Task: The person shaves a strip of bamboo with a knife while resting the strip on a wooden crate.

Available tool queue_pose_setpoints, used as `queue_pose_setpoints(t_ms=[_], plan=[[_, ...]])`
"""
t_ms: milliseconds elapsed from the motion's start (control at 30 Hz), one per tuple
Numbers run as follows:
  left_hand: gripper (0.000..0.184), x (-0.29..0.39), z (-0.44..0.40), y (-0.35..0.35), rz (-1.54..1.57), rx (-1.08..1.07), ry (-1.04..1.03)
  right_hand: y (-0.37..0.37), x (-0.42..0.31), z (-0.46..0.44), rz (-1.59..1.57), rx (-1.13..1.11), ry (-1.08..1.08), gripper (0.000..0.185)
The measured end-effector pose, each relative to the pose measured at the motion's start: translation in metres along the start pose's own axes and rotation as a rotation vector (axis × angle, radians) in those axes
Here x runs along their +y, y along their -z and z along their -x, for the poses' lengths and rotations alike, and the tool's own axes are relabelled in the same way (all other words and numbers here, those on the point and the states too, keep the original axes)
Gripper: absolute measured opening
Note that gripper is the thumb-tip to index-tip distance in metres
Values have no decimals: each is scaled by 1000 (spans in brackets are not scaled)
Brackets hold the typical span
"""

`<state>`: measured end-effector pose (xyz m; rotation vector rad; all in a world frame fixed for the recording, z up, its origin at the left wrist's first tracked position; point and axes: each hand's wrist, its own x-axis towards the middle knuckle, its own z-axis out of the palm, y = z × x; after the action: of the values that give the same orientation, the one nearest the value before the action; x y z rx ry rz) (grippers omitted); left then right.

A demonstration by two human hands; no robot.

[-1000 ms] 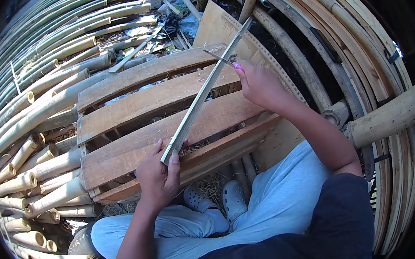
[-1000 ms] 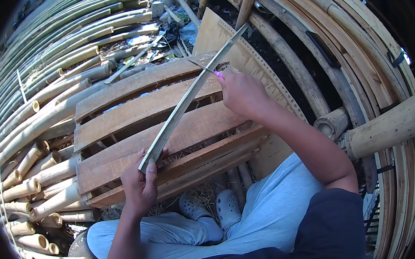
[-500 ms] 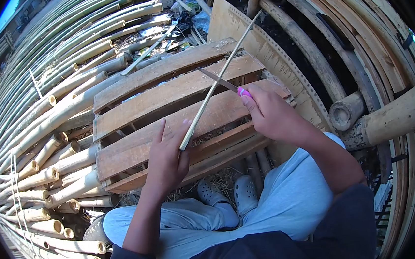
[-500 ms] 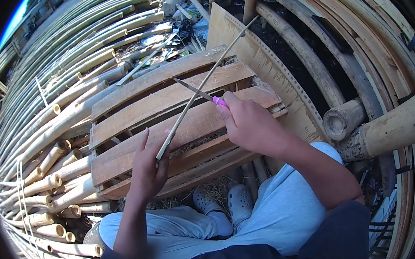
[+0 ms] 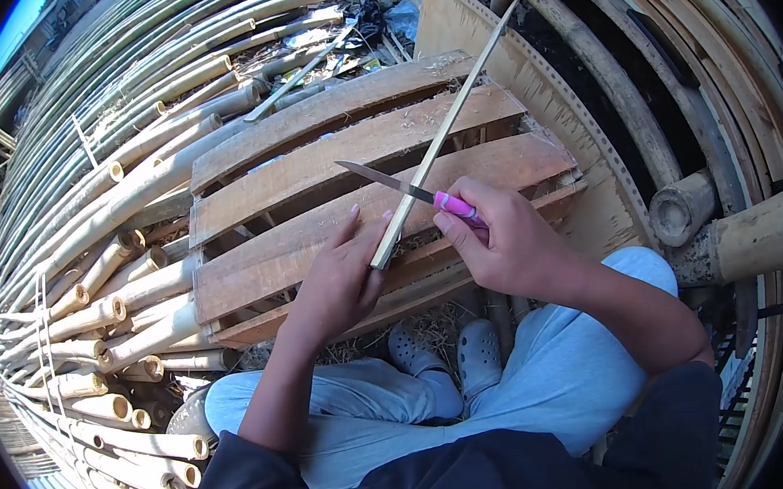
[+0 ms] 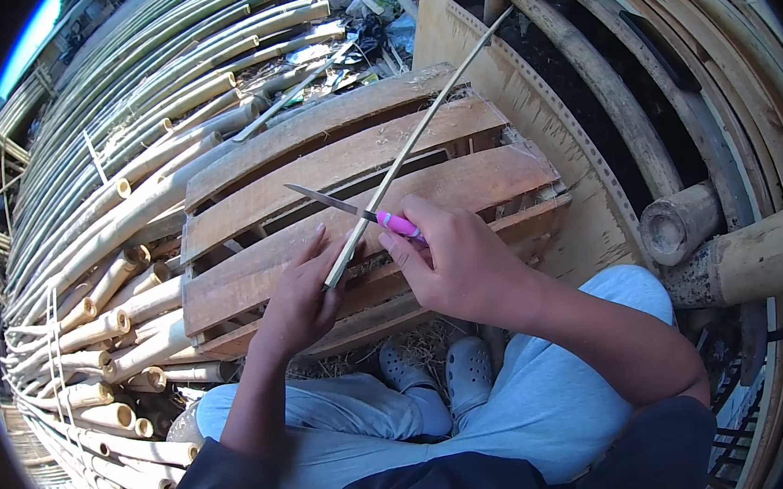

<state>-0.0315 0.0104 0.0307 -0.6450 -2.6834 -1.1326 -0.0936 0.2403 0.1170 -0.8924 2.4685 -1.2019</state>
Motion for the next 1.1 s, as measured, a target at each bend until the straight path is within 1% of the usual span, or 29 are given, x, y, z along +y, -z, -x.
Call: queue_pose_setpoints(t_ms=[33, 67, 100, 133, 200, 233, 300, 333, 367, 400, 433, 500, 533, 600, 633, 700, 733, 800, 867, 933, 967, 1000, 1033, 1067, 1100], plan=[[50, -4, 0, -1, -50, 34, -74, -2, 1, 0, 2, -3, -2, 20], [57, -8, 1, -2, -101, 70, -148, -5, 4, 0, 34, 7, 62, 19], [57, -11, 2, -3, -100, 73, -145, -8, 6, -1, 64, 16, 127, 19], [57, -14, 4, -4, -58, 105, -147, -12, 9, -1, 64, 11, 129, 19], [58, -17, 7, -4, -17, 142, -147, -21, 16, -1, 106, -3, 260, 17], [57, -17, 7, -4, 6, 130, -136, -27, 17, -1, 106, -6, 262, 17], [56, -13, 8, -6, 30, 120, -125, -41, 17, -2, 161, 47, 481, 17], [47, -9, 7, -7, 58, 126, -78, -47, 17, -1, 162, 46, 478, 17], [42, -7, 6, -7, 85, 132, -33, -52, 17, 0, 329, 15, 491, 17], [42, -7, 6, -7, 88, 128, -32, -56, 16, 0, 494, -16, 500, 16], [41, -7, 5, -7, 99, 136, -33, -58, 15, -1, 492, -15, 495, 16], [39, -9, 6, -8, 111, 137, -33, -60, 11, -1, 749, 47, 533, 14], [37, -12, 8, -8, 76, 131, -25, -60, 14, -2, 745, 48, 529, 14], [36, -12, 8, -6, 38, 121, -16, -56, 24, -14, 923, 191, 401, 13], [34, -6, 5, -4, 66, 118, -36, -48, 34, -24, 918, 191, 396, 13], [33, -3, 4, -3, 99, 110, -56, -28, 51, -42, 1030, 273, 135, 13], [31, -4, 5, -4, 113, 133, -54, -32, 49, -39, 1033, 273, 132, 13], [31, -4, 6, -5, 129, 158, -59, -46, 38, -31, 849, 213, 320, 13], [29, -5, 9, -4, 85, 191, 52, -64, 18, -15, 825, 178, 352, 13], [30, -9, 11, -5, 72, 178, 36, -64, 13, -12, 771, 141, 400, 12], [34, -10, 12, -5, 62, 170, 17, -59, 22, -17, 766, 140, 400, 12], [32, -12, 6, -4, 111, 173, -66, -54, 36, -23, 776, 192, 345, 12], [32, -9, 5, -5, 110, 172, -64, -48, 49, -30, 786, 244, 289, 12], [32, -6, 5, -8, 255, 214, 27, -41, 58, -37, 847, 235, 237, 13], [32, -4, 6, -10, 401, 254, 117, -42, 52, -35, 846, 237, 232, 13]])
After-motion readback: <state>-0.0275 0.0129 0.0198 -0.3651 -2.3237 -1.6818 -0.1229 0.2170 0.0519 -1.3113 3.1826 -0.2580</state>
